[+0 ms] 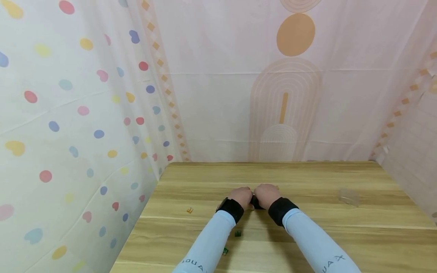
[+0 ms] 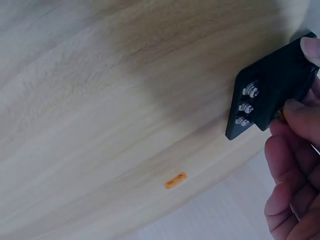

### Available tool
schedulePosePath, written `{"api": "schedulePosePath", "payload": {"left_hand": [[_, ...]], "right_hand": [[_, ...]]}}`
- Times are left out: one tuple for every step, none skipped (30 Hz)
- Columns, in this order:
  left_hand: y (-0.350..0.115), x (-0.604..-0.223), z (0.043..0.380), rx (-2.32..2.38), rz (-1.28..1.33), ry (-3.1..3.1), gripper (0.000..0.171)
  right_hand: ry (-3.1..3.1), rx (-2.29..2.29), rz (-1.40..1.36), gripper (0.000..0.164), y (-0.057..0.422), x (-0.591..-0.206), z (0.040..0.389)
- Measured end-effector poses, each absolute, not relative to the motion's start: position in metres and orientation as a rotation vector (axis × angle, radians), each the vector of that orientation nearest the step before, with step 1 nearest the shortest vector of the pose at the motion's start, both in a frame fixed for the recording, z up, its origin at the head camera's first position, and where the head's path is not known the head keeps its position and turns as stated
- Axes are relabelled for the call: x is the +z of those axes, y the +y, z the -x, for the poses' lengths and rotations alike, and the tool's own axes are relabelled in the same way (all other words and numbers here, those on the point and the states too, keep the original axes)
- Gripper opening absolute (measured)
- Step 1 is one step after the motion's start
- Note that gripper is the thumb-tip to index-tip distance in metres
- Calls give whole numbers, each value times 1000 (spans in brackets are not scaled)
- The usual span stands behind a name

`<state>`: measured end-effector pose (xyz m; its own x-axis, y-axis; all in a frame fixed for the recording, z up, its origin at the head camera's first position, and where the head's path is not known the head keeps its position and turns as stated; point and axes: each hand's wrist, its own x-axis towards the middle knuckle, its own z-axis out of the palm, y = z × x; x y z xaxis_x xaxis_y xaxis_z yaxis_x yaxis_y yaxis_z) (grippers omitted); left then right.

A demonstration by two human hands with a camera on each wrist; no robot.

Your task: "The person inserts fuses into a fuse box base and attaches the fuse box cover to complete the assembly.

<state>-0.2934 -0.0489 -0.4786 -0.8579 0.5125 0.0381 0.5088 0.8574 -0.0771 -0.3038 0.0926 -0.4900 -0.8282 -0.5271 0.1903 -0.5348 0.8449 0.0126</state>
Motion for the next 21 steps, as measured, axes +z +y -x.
{"api": "schedulePosePath", "payload": {"left_hand": [[-49, -478, 293, 109, 817, -2966, 26], [-48, -478, 292, 110, 815, -2966, 26], [-48, -477, 292, 118, 813, -2965, 26], [-48, -478, 292, 125, 813, -2959, 26], [-48, -478, 291, 132, 811, -2953, 25], [-48, -479, 292, 139, 813, -2943, 26], [-48, -479, 292, 147, 815, -2936, 26], [-48, -480, 293, 147, 816, -2940, 25], [-48, -481, 293, 150, 819, -2937, 25], [-49, -482, 294, 149, 822, -2936, 25], [-49, -483, 294, 144, 825, -2937, 25], [-49, -484, 295, 134, 829, -2943, 24], [-50, -484, 295, 124, 830, -2951, 23], [-50, -484, 295, 116, 832, -2957, 23], [-50, -484, 296, 107, 835, -2959, 22], [-50, -484, 296, 105, 838, -2961, 22], [-50, -483, 296, 105, 840, -2963, 22], [-50, -482, 296, 114, 841, -2966, 22], [-50, -482, 295, 127, 846, -2961, 23], [-50, -481, 295, 141, 850, -2959, 23], [-49, -480, 295, 153, 852, -2954, 24]], "right_hand": [[-2843, 52, -817, 32, 92, -490, 304], [-2853, 41, -809, 32, 92, -490, 304], [-2861, 37, -801, 32, 92, -489, 304], [-2861, 21, -795, 33, 92, -489, 304], [-2855, 18, -788, 33, 91, -490, 304], [-2849, 19, -782, 33, 91, -490, 304], [-2842, 16, -774, 33, 90, -490, 304], [-2836, 14, -767, 33, 89, -490, 303], [-2824, 10, -765, 33, 89, -490, 302], [-2809, 3, -768, 33, 88, -491, 302], [-2800, 1, -774, 32, 87, -491, 302], [-2796, -12, -780, 30, 87, -491, 301], [-2791, -24, -790, 30, 87, -491, 301], [-2783, -31, -801, 29, 86, -492, 301], [-2773, -33, -814, 28, 87, -492, 301], [-2767, -23, -823, 28, 87, -492, 301], [-2763, -12, -824, 29, 88, -493, 301], [-2761, 5, -825, 30, 89, -493, 302], [-2764, 39, -821, 32, 91, -493, 301], [-2766, 73, -816, 34, 92, -493, 301], [-2768, 107, -810, 36, 94, -493, 301]]}}
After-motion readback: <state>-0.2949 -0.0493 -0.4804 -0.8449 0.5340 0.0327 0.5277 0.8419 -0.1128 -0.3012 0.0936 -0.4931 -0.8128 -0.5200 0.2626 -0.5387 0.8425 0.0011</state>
